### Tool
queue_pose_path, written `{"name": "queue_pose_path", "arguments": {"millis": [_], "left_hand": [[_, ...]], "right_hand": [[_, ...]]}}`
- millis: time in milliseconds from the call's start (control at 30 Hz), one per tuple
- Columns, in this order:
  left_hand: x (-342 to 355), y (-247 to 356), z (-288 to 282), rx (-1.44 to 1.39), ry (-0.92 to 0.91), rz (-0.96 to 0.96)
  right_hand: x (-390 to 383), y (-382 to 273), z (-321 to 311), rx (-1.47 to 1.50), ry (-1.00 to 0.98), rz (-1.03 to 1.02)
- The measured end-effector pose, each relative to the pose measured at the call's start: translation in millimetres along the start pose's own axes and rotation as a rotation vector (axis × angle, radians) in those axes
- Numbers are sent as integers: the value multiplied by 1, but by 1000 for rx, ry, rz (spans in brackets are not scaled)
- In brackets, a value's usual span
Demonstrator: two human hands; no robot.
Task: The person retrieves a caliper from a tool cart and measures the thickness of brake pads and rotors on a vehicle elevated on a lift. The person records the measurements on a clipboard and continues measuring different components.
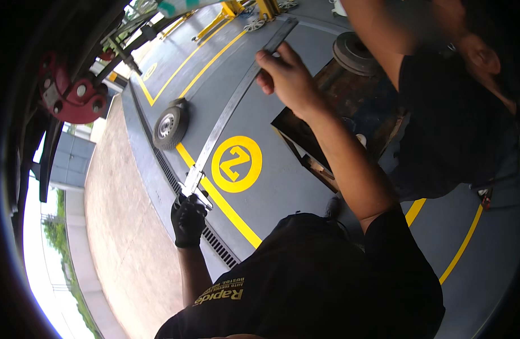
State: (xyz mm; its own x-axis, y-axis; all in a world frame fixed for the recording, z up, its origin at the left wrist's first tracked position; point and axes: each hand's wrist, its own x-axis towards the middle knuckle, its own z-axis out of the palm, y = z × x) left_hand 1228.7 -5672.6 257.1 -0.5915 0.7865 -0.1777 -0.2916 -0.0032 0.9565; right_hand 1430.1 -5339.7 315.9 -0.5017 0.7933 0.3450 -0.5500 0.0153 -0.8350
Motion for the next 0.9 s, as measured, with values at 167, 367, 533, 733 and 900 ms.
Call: {"name": "queue_pose_path", "arguments": {"millis": [167,367,533,733,900], "left_hand": [[-28,29,-19,155,-21,111],[-76,63,-47,262,23,208],[-18,50,-19,72,126,-119],[-16,43,-24,56,92,-98],[-12,30,-31,51,59,-47]], "right_hand": [[-16,8,2,181,-99,8],[-26,39,27,266,-158,119],[-6,64,-5,309,-122,176],[-8,74,-6,306,-86,189],[-7,75,-10,284,-52,180]]}}
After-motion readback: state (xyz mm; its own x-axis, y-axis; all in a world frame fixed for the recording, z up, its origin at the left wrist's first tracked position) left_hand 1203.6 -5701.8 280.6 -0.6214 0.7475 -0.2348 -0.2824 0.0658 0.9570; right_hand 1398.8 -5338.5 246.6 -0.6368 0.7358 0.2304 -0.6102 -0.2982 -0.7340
